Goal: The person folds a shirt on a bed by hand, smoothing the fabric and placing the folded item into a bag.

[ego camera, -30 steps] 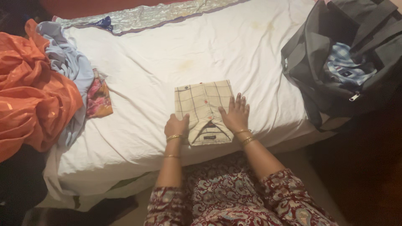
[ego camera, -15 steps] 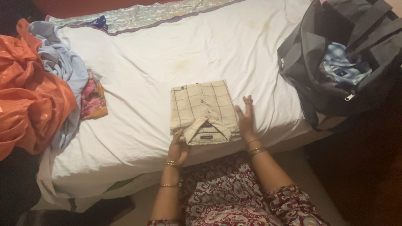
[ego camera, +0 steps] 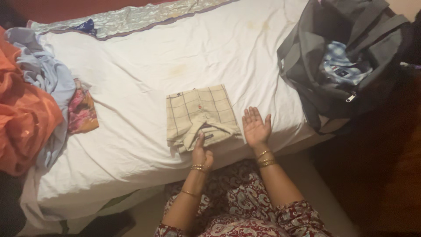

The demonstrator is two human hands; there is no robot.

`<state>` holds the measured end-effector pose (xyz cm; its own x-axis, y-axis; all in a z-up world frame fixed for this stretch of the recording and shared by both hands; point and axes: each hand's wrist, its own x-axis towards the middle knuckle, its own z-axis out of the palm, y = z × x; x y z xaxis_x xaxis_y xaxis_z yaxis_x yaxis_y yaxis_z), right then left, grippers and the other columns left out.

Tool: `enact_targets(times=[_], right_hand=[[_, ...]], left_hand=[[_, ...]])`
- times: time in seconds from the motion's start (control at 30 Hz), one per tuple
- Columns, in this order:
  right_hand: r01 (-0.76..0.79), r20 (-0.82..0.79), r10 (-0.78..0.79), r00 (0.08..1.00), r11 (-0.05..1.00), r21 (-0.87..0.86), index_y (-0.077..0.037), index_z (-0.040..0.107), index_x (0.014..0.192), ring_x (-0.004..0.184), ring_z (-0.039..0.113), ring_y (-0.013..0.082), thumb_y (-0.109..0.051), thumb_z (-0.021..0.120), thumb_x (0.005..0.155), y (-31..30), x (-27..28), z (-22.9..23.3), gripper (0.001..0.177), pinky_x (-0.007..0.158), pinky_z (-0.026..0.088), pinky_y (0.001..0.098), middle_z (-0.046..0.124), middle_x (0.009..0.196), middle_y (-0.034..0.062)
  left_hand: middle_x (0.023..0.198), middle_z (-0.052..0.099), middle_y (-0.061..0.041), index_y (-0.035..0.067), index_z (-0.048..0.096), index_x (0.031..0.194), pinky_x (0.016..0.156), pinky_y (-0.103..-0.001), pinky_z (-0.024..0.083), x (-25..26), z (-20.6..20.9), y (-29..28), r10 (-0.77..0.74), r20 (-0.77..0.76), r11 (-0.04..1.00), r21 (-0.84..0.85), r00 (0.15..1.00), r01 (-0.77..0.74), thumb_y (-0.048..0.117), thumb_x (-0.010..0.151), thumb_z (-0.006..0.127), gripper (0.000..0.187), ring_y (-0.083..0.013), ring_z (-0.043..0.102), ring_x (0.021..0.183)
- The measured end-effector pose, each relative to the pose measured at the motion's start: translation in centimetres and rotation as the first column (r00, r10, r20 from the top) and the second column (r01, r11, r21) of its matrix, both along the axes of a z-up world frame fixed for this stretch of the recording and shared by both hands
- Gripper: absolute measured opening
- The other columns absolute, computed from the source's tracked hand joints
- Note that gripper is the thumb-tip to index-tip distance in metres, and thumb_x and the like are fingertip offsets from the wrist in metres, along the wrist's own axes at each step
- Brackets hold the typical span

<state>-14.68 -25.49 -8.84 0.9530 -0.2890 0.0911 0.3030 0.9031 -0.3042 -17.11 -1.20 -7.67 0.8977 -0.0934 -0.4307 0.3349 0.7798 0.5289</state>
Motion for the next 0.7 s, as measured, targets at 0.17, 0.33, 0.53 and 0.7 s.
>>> enact_targets(times=[0.17, 0.33, 0.53, 0.7], right_hand=[[-0.183, 0.106, 0.185, 0.977, 0.983, -0.027, 0.000, 0.029, 0.155, 0.148, 0.036, 0.0314, -0.066, 0.039, 0.096, 1.1, -0.9, -2.0, 0.089, 0.119, 0.029, 0.0535, 0.034, 0.162, 0.0157], [-0.282, -0.102, 0.274, 0.956, 0.957, -0.073, -0.001, 0.030, 0.155, 0.148, 0.036, 0.0308, -0.064, 0.040, 0.097, 5.3, -3.9, -4.7, 0.086, 0.119, 0.029, 0.0529, 0.034, 0.162, 0.0153], [-0.335, -0.243, 0.297, 0.924, 0.933, -0.135, -0.002, 0.030, 0.155, 0.148, 0.036, 0.0301, -0.061, 0.041, 0.098, 6.9, -5.2, -5.1, 0.083, 0.120, 0.028, 0.0521, 0.034, 0.161, 0.0148], [-0.254, -0.322, 0.185, 0.929, 0.949, -0.186, -0.003, 0.030, 0.155, 0.148, 0.036, 0.0295, -0.059, 0.042, 0.098, 3.6, -3.5, -3.7, 0.081, 0.120, 0.028, 0.0514, 0.034, 0.161, 0.0144]], left_hand=[[0.122, 0.069, 0.002, 0.011, 0.065, 0.128, 0.088, -0.029, 0.049, -1.2, 6.3, -1.8, 0.002, 0.068, 0.994, -0.111, 0.998, 0.006, 0.025, 0.090, 0.072, 0.041, -0.0135, 0.062, 0.111], [0.124, 0.065, -0.007, 0.007, 0.062, 0.128, 0.106, -0.042, 0.051, -5.7, 9.5, -3.1, -0.126, 0.251, 0.977, -0.139, 0.960, 0.165, 0.022, 0.093, 0.071, 0.039, -0.0234, 0.062, 0.116], [0.128, 0.063, -0.006, 0.014, 0.043, 0.146, 0.092, -0.048, 0.058, -9.9, 11.4, -0.8, -0.490, 0.265, 0.871, 0.195, 0.831, 0.451, 0.019, 0.073, 0.077, 0.081, -0.0281, 0.064, 0.111], [0.145, 0.050, -0.012, 0.014, 0.023, 0.158, 0.098, -0.042, 0.059, -8.5, 9.9, 0.4, -0.779, 0.427, 0.624, 0.595, 0.459, 0.506, 0.014, 0.074, 0.081, 0.102, -0.0272, 0.059, 0.123]])
